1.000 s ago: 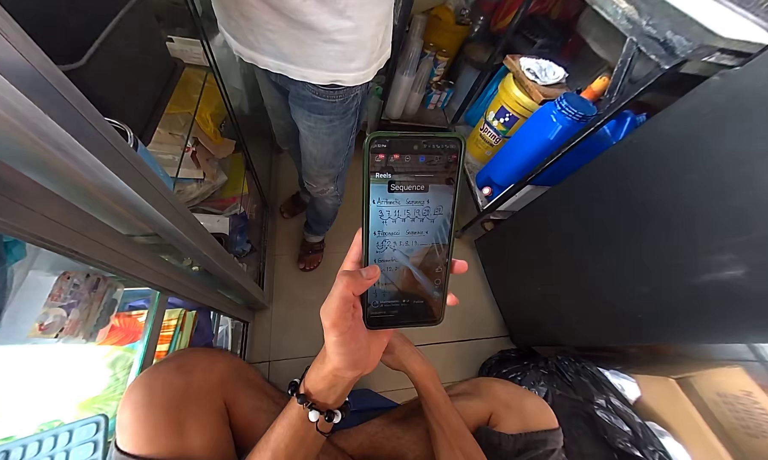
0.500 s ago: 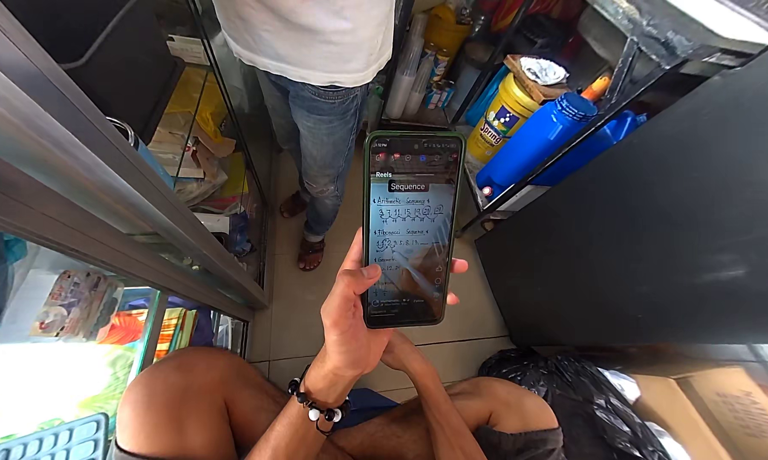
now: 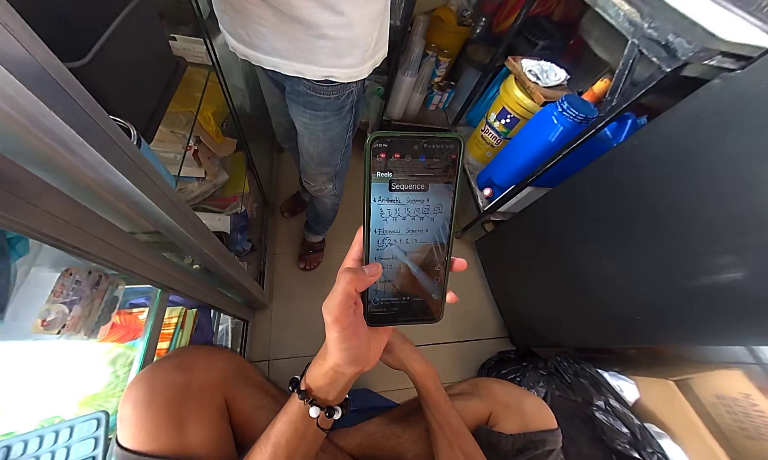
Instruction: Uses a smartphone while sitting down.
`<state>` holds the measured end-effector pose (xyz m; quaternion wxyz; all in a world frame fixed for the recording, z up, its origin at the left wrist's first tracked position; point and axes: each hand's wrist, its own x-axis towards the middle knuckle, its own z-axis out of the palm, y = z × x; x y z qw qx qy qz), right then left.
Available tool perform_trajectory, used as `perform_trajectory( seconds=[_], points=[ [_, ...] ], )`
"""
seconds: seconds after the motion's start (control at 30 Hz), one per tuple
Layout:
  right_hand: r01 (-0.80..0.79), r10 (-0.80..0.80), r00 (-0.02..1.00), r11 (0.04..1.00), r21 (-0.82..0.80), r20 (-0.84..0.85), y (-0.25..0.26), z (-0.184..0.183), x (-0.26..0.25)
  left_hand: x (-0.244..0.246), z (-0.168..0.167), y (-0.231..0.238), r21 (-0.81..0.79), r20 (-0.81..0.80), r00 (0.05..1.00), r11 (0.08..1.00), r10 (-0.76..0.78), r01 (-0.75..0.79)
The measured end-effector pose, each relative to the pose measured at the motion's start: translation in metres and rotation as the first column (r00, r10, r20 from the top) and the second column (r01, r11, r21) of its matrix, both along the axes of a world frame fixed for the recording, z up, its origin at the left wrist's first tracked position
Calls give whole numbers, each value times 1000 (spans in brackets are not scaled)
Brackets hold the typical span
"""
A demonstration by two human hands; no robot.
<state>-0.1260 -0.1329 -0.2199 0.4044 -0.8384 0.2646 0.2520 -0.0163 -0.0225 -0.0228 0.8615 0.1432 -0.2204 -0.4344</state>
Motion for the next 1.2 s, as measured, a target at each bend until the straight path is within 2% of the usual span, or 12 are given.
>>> perform_trajectory(
  seconds=[0.73, 1.2],
  points=[
    [-26, 27, 999, 999, 19, -30, -1, -2, 2, 0, 2, 1, -12, 6, 1000, 1000, -9, 9],
    [28, -25, 997, 998, 51, -70, 1, 7, 5, 7, 2, 5, -21, 35, 999, 1000, 22, -21]
  ],
)
